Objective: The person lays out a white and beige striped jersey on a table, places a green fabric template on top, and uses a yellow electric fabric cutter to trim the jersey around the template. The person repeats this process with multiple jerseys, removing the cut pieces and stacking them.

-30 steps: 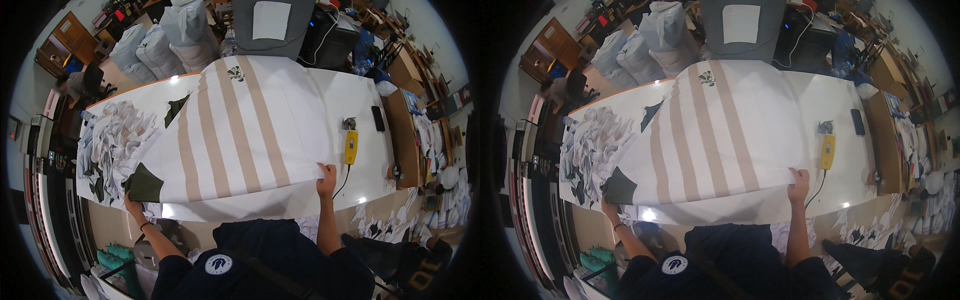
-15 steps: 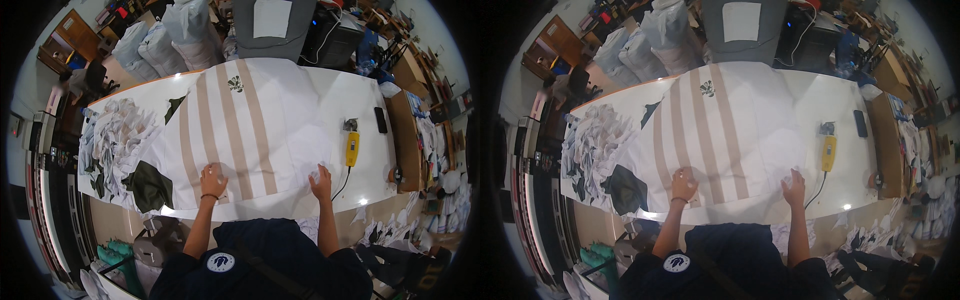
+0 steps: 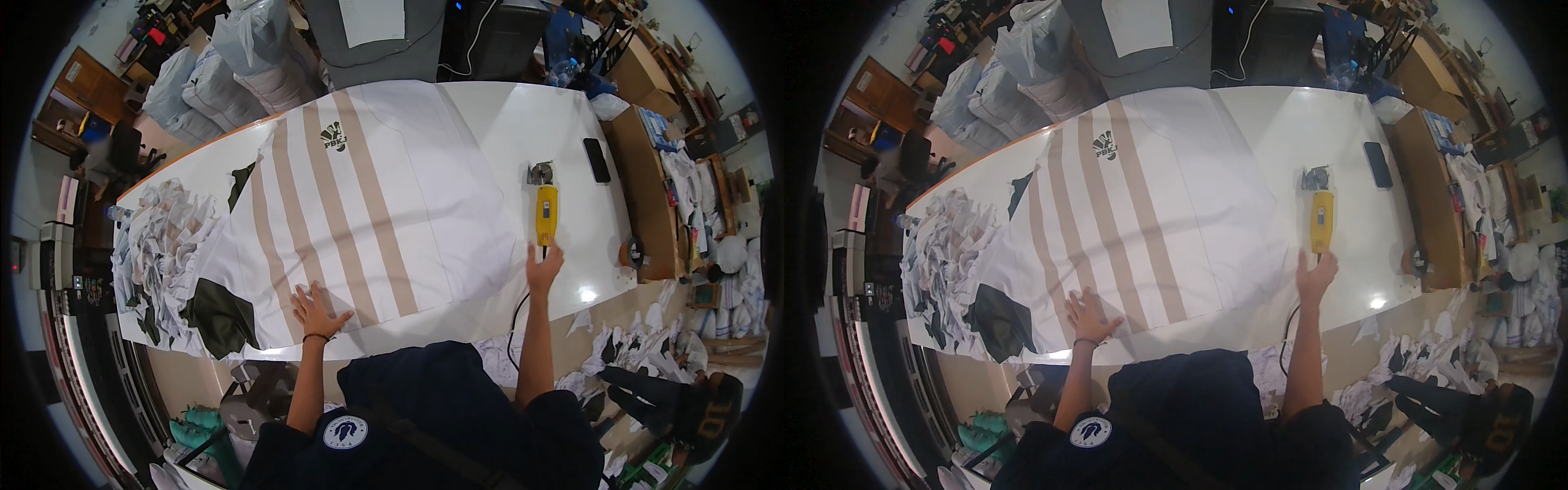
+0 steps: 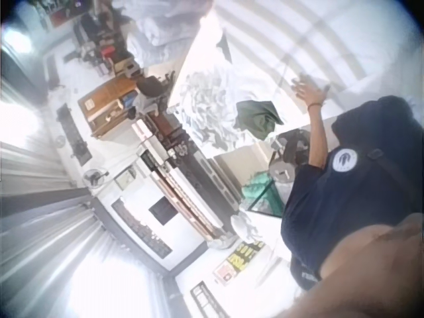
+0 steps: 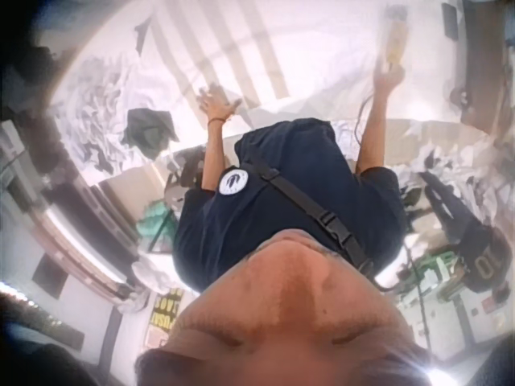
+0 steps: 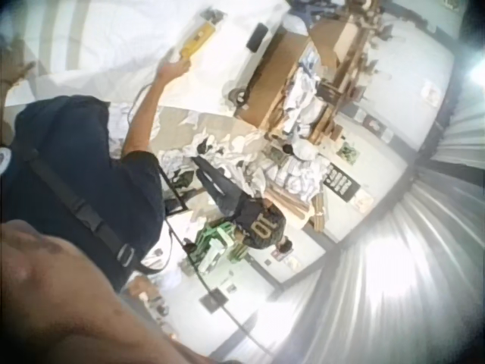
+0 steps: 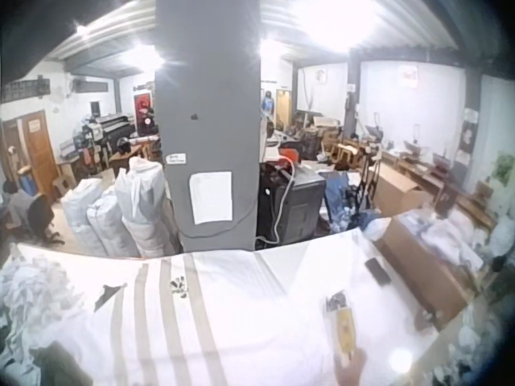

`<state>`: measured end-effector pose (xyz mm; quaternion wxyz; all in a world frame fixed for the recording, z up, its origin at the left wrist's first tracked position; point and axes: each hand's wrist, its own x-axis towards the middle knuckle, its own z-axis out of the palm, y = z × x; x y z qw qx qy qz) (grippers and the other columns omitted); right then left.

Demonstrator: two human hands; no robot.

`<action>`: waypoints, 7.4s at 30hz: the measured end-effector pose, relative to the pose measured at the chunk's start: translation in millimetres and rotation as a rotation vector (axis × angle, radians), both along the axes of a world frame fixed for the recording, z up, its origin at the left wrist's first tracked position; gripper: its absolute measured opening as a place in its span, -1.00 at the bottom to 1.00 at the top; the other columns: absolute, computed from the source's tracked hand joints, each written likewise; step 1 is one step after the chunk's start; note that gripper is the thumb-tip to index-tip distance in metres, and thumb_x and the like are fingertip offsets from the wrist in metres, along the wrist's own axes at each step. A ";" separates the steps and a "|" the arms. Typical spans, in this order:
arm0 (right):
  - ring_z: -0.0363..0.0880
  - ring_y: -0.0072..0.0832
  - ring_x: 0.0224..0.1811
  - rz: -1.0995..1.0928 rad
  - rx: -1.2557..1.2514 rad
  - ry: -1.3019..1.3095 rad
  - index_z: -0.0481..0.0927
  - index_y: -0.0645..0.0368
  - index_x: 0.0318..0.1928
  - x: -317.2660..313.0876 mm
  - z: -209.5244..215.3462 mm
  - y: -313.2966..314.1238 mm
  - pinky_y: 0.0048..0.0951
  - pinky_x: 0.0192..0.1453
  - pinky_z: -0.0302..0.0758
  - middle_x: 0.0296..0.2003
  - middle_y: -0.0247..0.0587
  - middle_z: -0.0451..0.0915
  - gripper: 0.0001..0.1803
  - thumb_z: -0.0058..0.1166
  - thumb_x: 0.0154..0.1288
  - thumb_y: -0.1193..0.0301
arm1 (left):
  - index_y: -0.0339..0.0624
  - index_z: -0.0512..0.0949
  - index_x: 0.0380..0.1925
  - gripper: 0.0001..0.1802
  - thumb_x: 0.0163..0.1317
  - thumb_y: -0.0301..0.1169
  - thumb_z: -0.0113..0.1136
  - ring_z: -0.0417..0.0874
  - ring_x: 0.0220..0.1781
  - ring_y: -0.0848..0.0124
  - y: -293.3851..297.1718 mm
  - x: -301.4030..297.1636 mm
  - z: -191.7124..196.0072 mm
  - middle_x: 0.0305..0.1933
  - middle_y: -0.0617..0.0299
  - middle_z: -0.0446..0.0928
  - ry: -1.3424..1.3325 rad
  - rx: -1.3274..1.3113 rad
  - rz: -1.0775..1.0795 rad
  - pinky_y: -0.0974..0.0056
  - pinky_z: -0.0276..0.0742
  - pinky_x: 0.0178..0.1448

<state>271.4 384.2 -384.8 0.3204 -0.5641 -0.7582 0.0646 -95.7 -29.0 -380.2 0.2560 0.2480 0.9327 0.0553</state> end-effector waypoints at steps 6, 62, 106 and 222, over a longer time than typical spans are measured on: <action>0.64 -0.03 0.16 -0.113 -0.609 0.281 0.43 0.32 0.28 16.6 -37.8 108.5 -0.15 0.22 0.54 0.07 0.11 0.65 -0.21 0.35 0.23 0.03 | 0.07 -0.21 0.65 0.59 -0.25 0.44 0.52 -0.46 0.66 -0.41 5.5 3.6 -7.6 0.68 -0.30 -0.45 0.026 -0.031 0.013 -0.49 -0.30 0.58; 0.68 -0.09 -0.19 0.010 -0.712 -0.024 0.53 0.33 -0.04 118.6 56.2 -219.6 -0.19 0.00 0.59 -0.22 0.05 0.67 -0.39 0.43 -0.20 0.42 | -0.07 0.18 0.57 0.11 0.14 0.30 0.30 -0.12 0.66 -0.30 -59.6 71.5 14.4 0.62 -0.30 -0.03 0.137 0.227 -0.158 -0.30 -0.10 0.63; 0.71 0.21 -0.15 0.166 -0.810 -0.278 0.46 0.12 0.10 61.8 61.4 -248.7 0.10 -0.08 0.62 -0.23 0.22 0.72 -0.37 0.36 0.11 0.07 | -0.18 0.56 0.21 -0.32 0.13 -0.07 0.41 0.33 0.44 -0.05 -48.9 71.9 -35.6 0.41 -0.09 0.35 0.450 0.618 -0.217 -0.10 0.21 0.47; 0.74 0.07 -0.10 0.417 -0.672 -0.528 0.54 -0.06 0.20 -34.3 78.2 -88.7 0.05 -0.02 0.64 -0.21 0.02 0.76 -0.26 0.31 0.08 -0.16 | 0.17 0.14 0.60 0.22 -0.05 0.30 0.41 -0.26 0.70 -0.26 47.8 56.6 -10.8 0.70 -0.15 -0.18 0.087 0.319 -0.550 -0.40 -0.32 0.64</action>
